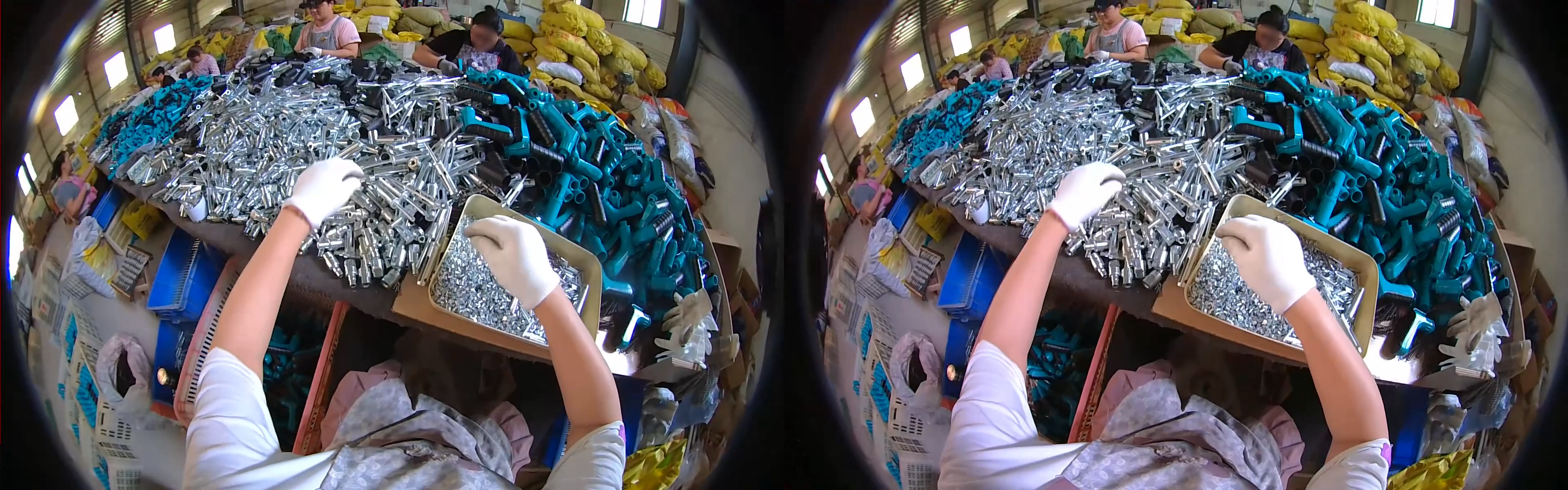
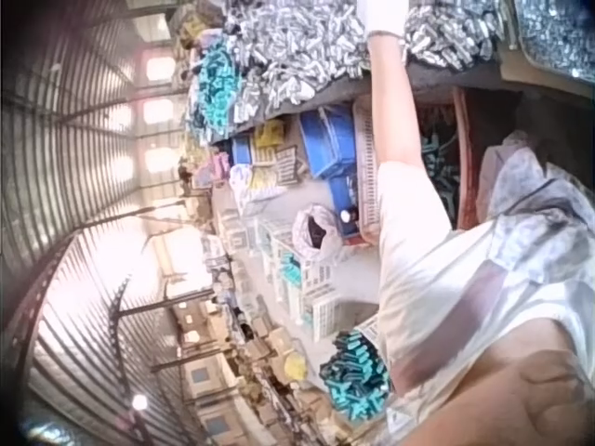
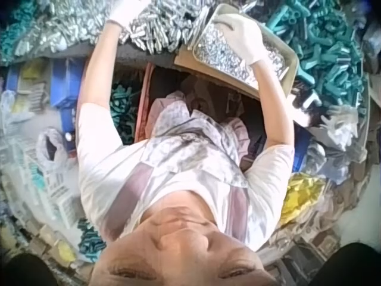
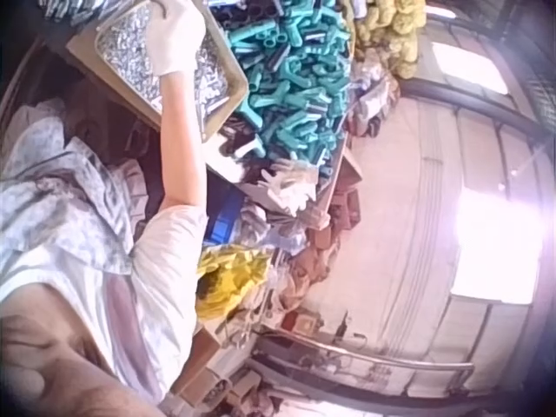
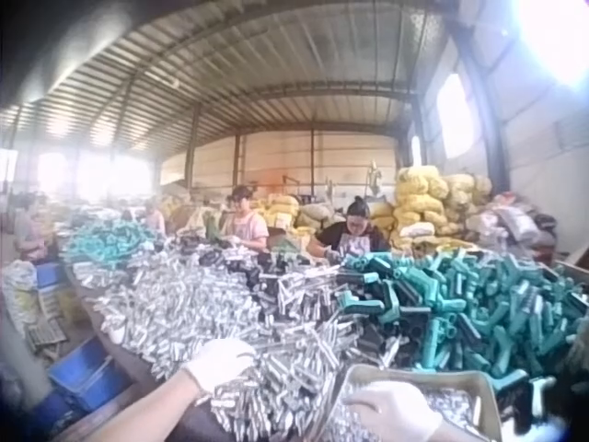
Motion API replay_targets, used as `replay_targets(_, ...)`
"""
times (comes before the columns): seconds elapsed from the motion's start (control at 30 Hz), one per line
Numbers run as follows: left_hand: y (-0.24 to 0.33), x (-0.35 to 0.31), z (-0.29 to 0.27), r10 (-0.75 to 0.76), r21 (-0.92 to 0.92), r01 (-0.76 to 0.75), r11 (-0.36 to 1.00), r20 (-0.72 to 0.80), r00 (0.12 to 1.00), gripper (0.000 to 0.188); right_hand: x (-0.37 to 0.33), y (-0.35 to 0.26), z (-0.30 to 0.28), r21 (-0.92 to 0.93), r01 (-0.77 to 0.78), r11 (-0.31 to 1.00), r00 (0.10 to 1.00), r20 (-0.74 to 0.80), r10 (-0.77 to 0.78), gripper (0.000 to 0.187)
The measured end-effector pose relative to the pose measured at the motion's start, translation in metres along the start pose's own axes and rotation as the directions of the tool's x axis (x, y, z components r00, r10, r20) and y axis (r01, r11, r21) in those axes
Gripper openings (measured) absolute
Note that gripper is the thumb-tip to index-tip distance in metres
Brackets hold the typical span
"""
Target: Assembling metal tubes and plastic handles to manufacture hardware tools.
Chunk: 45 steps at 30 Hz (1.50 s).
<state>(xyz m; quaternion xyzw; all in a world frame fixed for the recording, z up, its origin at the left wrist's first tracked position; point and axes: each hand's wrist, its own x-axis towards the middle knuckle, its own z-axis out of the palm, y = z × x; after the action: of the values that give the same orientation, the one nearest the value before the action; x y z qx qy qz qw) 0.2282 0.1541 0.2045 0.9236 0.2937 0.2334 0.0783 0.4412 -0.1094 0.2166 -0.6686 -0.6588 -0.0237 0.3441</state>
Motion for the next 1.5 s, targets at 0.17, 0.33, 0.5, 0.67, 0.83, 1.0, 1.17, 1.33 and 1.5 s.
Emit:
replay_targets(0.17, -0.037, 0.060, 0.033, -0.079, 0.119, 0.081, 0.990, -0.016, 0.997, 0.037, 0.046, -0.016, 0.044, -0.253, 0.222, 0.942, 0.973, -0.011, -0.232, 0.018)
replay_targets(0.33, -0.026, 0.081, 0.042, -0.067, 0.233, 0.030, 0.972, 0.151, 0.986, 0.043, 0.073, -0.028, 0.078, -0.563, 0.092, 0.821, 0.991, 0.136, -0.018, 0.034)
replay_targets(0.5, -0.026, 0.081, 0.032, -0.022, 0.237, -0.023, 0.971, 0.186, 0.982, 0.034, 0.079, -0.029, 0.084, -0.723, 0.139, 0.677, 0.981, 0.193, 0.004, 0.015)
replay_targets(0.67, -0.052, 0.070, 0.031, -0.012, 0.282, -0.051, 0.958, 0.219, 0.976, 0.031, 0.083, -0.026, 0.080, -0.653, 0.113, 0.749, 0.991, 0.130, -0.036, 0.013)
replay_targets(0.83, -0.030, 0.069, 0.032, -0.122, 0.112, 0.110, 0.988, 0.106, 0.987, 0.028, 0.056, -0.001, 0.044, -0.430, -0.010, 0.903, 0.965, -0.242, -0.104, 0.011)
replay_targets(1.0, -0.043, 0.023, 0.011, -0.054, -0.313, -0.062, 0.948, -0.348, 0.936, 0.033, -0.028, -0.028, -0.010, 0.122, -0.152, 0.981, 0.911, -0.367, 0.187, 0.011)
replay_targets(1.17, 0.077, -0.088, -0.010, 0.121, -0.575, -0.247, 0.780, -0.249, 0.961, 0.022, -0.143, -0.055, -0.028, 0.546, -0.467, 0.696, 0.788, -0.100, 0.608, 0.020)
replay_targets(1.33, 0.147, -0.167, 0.022, 0.296, -0.377, -0.283, 0.882, -0.025, 0.955, 0.026, -0.175, -0.062, -0.015, 0.332, -0.421, 0.844, 0.896, 0.012, 0.443, 0.011)
replay_targets(1.5, 0.164, -0.187, 0.038, 0.336, -0.265, -0.302, 0.916, 0.094, 0.937, 0.023, -0.176, -0.069, -0.029, -0.110, -0.168, 0.980, 0.984, 0.039, 0.173, 0.010)
